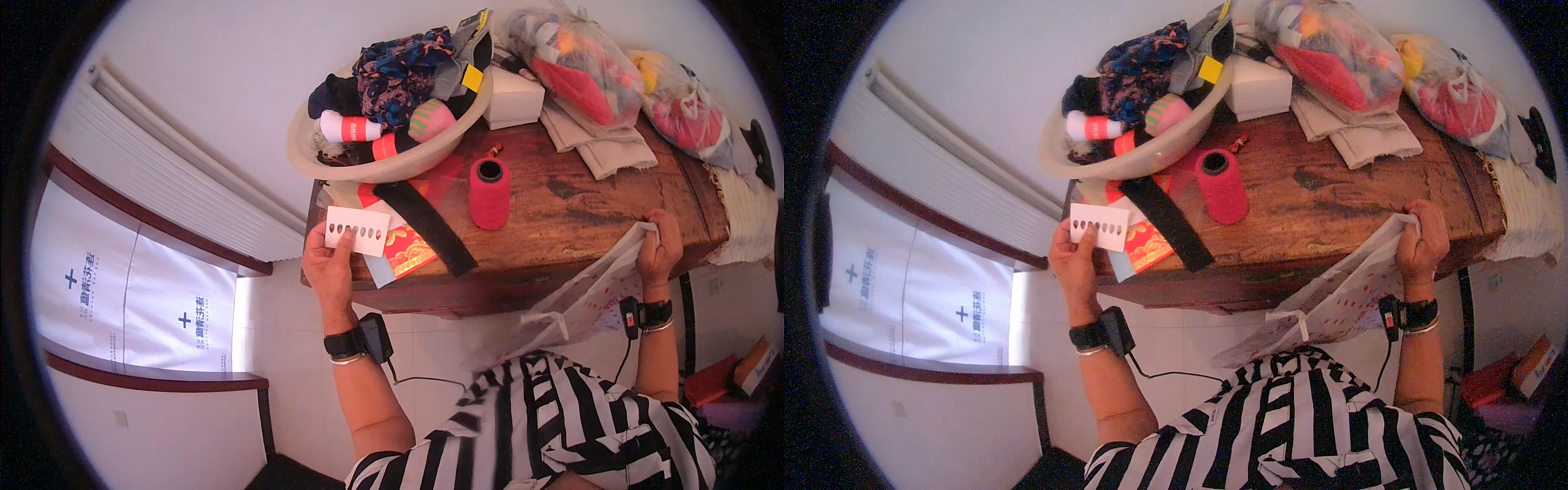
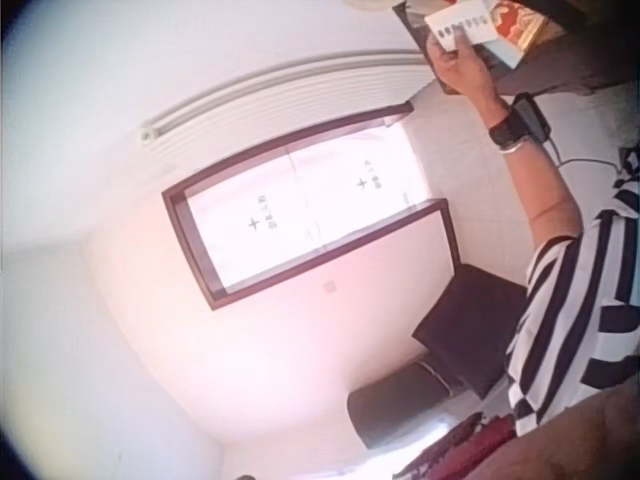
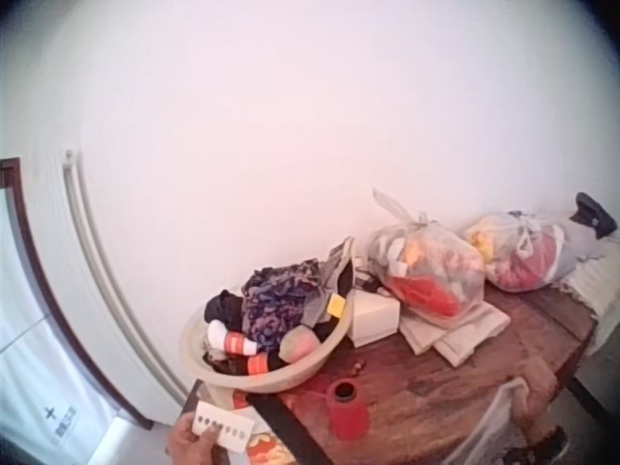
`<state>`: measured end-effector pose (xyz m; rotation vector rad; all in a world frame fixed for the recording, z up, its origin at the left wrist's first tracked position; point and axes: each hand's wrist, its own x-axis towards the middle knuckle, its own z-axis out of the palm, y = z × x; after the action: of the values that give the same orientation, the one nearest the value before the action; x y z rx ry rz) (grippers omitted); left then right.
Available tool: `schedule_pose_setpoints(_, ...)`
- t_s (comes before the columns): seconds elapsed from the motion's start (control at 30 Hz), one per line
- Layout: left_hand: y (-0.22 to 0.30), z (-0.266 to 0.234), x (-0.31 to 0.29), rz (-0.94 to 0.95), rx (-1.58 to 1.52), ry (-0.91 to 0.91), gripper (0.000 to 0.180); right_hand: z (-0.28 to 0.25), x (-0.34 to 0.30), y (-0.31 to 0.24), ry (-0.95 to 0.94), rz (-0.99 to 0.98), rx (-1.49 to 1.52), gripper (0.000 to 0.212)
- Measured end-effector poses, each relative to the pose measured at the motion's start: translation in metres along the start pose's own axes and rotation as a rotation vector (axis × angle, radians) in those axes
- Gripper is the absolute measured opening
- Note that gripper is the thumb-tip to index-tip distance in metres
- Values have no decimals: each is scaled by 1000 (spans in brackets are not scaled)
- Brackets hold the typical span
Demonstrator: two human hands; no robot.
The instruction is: The person spreads a striped cloth over a wooden chest, places hats and papers on top, and sorts various small items and bags.
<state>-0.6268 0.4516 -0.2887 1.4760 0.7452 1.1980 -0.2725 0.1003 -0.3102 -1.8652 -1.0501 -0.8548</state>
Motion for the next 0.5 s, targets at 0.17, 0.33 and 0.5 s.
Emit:
schedule_pose_setpoints(0.17, -3, -3, 1, 44, 18, 50, 15, 0, 0, -2, -15, 24, -2, 16)
schedule_pose_setpoints(0.33, 7, 5, -2, 50, 111, 104, 15, -1, -2, 1, 4, 8, -12, 16)
schedule_pose_setpoints(0.5, -3, -8, 3, 55, 259, 118, 19, 0, -3, 4, 16, -16, 20, 16)
